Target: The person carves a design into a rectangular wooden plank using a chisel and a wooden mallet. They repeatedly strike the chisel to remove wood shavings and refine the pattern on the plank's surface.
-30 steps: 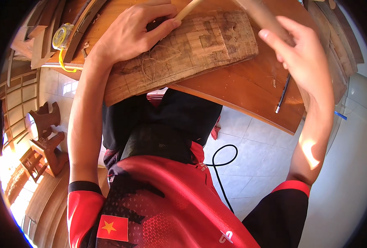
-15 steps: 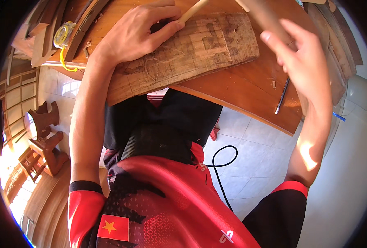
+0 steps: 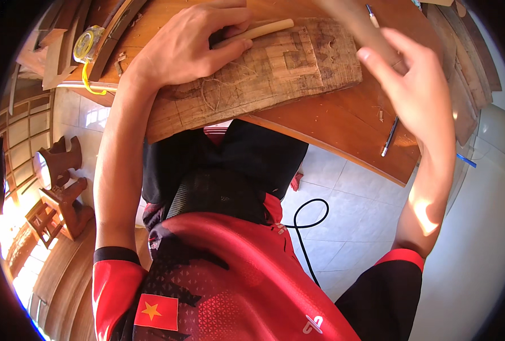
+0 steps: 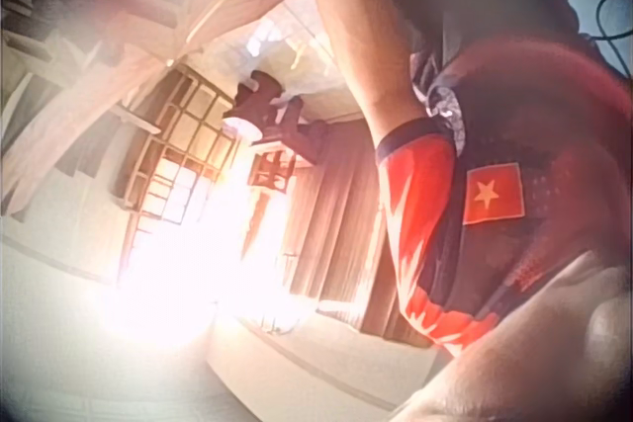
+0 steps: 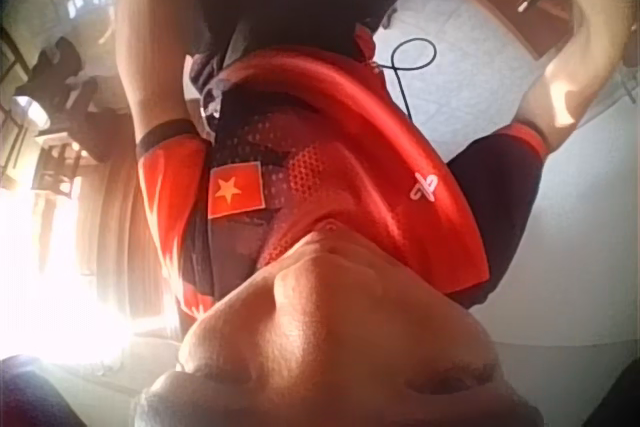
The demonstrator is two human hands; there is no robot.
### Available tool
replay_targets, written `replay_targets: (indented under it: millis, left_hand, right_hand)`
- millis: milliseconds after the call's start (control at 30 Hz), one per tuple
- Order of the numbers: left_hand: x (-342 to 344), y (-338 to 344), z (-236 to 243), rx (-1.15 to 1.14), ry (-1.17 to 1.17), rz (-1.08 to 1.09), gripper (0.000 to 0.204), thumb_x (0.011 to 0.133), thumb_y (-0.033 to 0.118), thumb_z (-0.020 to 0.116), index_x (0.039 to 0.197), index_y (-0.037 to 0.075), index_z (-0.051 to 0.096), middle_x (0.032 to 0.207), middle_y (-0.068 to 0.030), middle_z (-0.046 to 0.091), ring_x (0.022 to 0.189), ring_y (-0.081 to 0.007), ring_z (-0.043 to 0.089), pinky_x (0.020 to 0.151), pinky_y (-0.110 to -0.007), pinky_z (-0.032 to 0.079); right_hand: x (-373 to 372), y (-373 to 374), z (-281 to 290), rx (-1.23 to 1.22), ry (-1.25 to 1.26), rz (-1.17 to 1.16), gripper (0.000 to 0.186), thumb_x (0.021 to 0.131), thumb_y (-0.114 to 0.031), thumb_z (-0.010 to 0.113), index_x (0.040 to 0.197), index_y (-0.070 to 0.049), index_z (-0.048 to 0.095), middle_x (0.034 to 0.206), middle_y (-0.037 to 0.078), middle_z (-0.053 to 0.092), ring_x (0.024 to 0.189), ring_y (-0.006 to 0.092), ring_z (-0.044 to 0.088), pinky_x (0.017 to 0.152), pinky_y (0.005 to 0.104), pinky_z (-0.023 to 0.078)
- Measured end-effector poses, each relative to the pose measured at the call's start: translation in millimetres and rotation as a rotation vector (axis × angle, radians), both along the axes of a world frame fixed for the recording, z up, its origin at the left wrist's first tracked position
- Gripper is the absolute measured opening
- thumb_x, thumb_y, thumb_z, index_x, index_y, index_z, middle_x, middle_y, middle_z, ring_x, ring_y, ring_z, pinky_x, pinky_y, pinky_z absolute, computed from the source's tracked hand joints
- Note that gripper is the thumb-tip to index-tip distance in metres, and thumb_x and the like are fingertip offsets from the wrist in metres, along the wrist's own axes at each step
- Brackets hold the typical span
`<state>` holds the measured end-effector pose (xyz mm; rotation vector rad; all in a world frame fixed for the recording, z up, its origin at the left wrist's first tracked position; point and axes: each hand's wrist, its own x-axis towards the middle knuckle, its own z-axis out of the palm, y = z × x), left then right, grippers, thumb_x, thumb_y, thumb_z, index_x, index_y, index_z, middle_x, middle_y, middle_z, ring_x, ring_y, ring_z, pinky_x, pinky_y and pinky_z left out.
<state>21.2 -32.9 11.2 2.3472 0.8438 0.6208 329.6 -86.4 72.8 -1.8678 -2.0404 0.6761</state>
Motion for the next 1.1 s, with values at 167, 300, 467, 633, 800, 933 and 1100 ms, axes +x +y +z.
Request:
replay_targets:
  millis: [167, 300, 467, 633, 800, 933, 1100]
  left_hand:
    - [2, 8, -21, -0.005, -0.175, 0.022, 0.025, 0.098, 0.019, 0.061, 0.087, -0.004, 0.059, 0.088, -0.0198, 0.06, 0.08, -0.0366, 0.063, 0.073, -0.047, 0.05]
    - [-5, 15, -14, -0.025, -0.258, 0.099, 0.032, 0.104, 0.024, 0.058, 0.085, -0.002, 0.059, 0.079, -0.0112, 0.058, 0.066, -0.0243, 0.051, 0.063, -0.036, 0.043]
    - [-13, 11, -6, -0.391, -0.416, 0.261, 0.031, 0.105, 0.027, 0.06, 0.092, 0.0, 0.066, 0.072, -0.0039, 0.06, 0.065, -0.0129, 0.052, 0.061, -0.031, 0.042]
    - [-44, -6, 1, -0.372, -0.506, 0.296, 0.03, 0.111, 0.022, 0.05, 0.094, 0.0, 0.062, 0.081, 0.0005, 0.057, 0.072, -0.0064, 0.044, 0.068, -0.024, 0.04]
    - [-73, -35, 0, -0.445, -0.479, 0.447, 0.029, 0.111, 0.023, 0.05, 0.098, 0.0, 0.063, 0.088, -0.0014, 0.064, 0.076, -0.0061, 0.049, 0.071, -0.023, 0.043]
    - [-70, -51, 4, -0.482, -0.488, 0.548, 0.035, 0.113, 0.026, 0.04, 0.101, -0.001, 0.06, 0.089, -0.006, 0.061, 0.078, -0.0109, 0.052, 0.073, -0.026, 0.044]
    - [-68, -63, -7, -0.502, -0.598, 0.594, 0.034, 0.113, 0.028, 0.037, 0.103, 0.001, 0.056, 0.093, -0.0088, 0.059, 0.082, -0.0137, 0.053, 0.075, -0.028, 0.046]
  right_hand:
    - [4, -1, 9, -0.048, 0.057, -0.211, 0.041, 0.095, -0.027, 0.076, 0.125, 0.001, 0.069, 0.069, -0.004, 0.051, 0.063, 0.0053, 0.048, 0.054, 0.0239, 0.039]
    - [5, -11, -7, -0.024, 0.072, -0.203, 0.043, 0.094, -0.028, 0.077, 0.125, 0.0, 0.069, 0.071, -0.005, 0.054, 0.063, 0.0054, 0.051, 0.055, 0.0233, 0.04]
    - [-13, -27, -2, -0.104, 0.166, -0.228, 0.031, 0.094, -0.024, 0.076, 0.112, 0.0, 0.069, 0.073, -0.004, 0.059, 0.063, 0.0058, 0.049, 0.057, 0.0263, 0.041]
    - [-28, -55, -17, -0.064, 0.076, -0.135, 0.081, 0.07, -0.039, 0.097, 0.126, 0.005, 0.06, 0.079, 0.001, 0.055, 0.066, 0.0105, 0.052, 0.058, 0.0294, 0.045]
    - [-36, -52, -33, -0.028, -0.049, -0.043, 0.096, 0.065, -0.04, 0.098, 0.134, 0.006, 0.051, 0.099, 0.018, 0.066, 0.073, 0.0254, 0.063, 0.067, 0.0377, 0.055]
    - [-36, -40, -27, 0.11, -0.129, -0.014, 0.088, 0.069, -0.039, 0.096, 0.131, 0.006, 0.052, 0.105, 0.023, 0.068, 0.08, 0.0343, 0.068, 0.069, 0.0408, 0.056]
    - [-44, -19, -14, 0.163, -0.09, 0.096, 0.062, 0.079, -0.034, 0.089, 0.114, 0.008, 0.062, 0.095, 0.027, 0.069, 0.084, 0.0426, 0.07, 0.069, 0.0451, 0.054]
